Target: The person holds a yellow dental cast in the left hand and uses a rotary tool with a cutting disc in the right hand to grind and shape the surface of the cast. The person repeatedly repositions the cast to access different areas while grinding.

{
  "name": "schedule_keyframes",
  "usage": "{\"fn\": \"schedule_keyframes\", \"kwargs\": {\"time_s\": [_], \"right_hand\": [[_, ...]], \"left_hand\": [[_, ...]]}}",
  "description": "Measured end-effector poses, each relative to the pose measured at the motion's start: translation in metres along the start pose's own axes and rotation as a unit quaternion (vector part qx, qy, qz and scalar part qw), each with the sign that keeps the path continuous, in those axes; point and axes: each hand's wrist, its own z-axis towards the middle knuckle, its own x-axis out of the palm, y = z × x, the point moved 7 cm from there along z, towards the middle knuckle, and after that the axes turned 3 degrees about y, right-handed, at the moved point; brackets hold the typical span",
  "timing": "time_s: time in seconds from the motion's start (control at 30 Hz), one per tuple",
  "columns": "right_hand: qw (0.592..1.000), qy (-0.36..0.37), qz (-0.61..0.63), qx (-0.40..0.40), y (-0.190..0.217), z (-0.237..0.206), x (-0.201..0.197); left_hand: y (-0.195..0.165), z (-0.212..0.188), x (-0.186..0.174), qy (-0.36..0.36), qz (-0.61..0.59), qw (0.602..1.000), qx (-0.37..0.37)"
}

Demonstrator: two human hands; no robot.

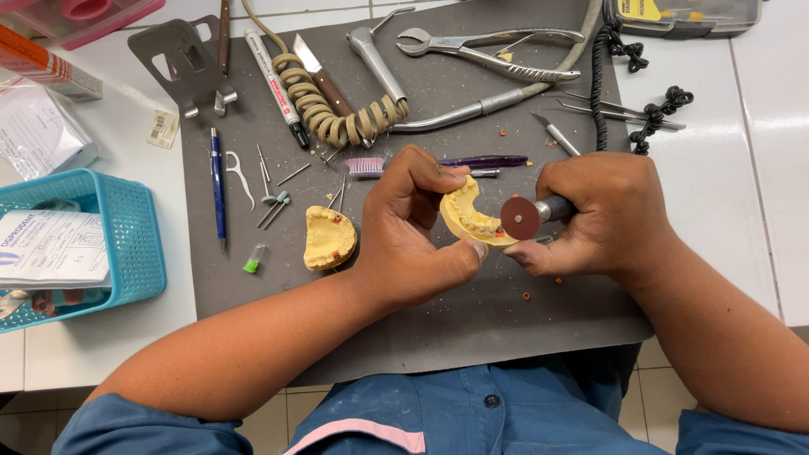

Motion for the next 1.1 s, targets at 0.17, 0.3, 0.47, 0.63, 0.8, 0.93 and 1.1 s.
{"fn": "schedule_keyframes", "kwargs": {"time_s": [0.17, 0.3, 0.47, 0.63, 0.8, 0.93, 1.1], "right_hand": [[1.000, 0.000, -0.003, -0.007, 0.001, 0.000, 0.000], [1.000, 0.004, 0.004, -0.001, -0.001, 0.001, 0.002], [1.000, -0.005, 0.007, -0.005, 0.002, -0.001, 0.000], [1.000, -0.001, -0.004, -0.009, 0.003, 0.001, 0.000], [1.000, -0.002, 0.009, 0.005, 0.002, 0.001, -0.002], [1.000, -0.006, 0.002, 0.006, 0.003, 0.001, -0.003], [1.000, -0.001, 0.003, 0.009, 0.003, 0.000, -0.003]], "left_hand": [[0.000, 0.000, 0.000, 0.000, 0.004, 1.000, 0.001], [-0.001, 0.000, 0.000, 0.003, 0.012, 1.000, 0.000], [-0.001, 0.000, 0.000, 0.003, 0.009, 1.000, 0.000], [0.001, 0.000, 0.000, -0.001, 0.004, 1.000, -0.001], [0.002, 0.000, 0.000, -0.001, -0.018, 1.000, -0.010], [0.007, 0.000, 0.000, -0.005, -0.051, 0.998, -0.042], [0.010, 0.001, -0.001, -0.007, -0.055, 0.997, -0.049]]}}
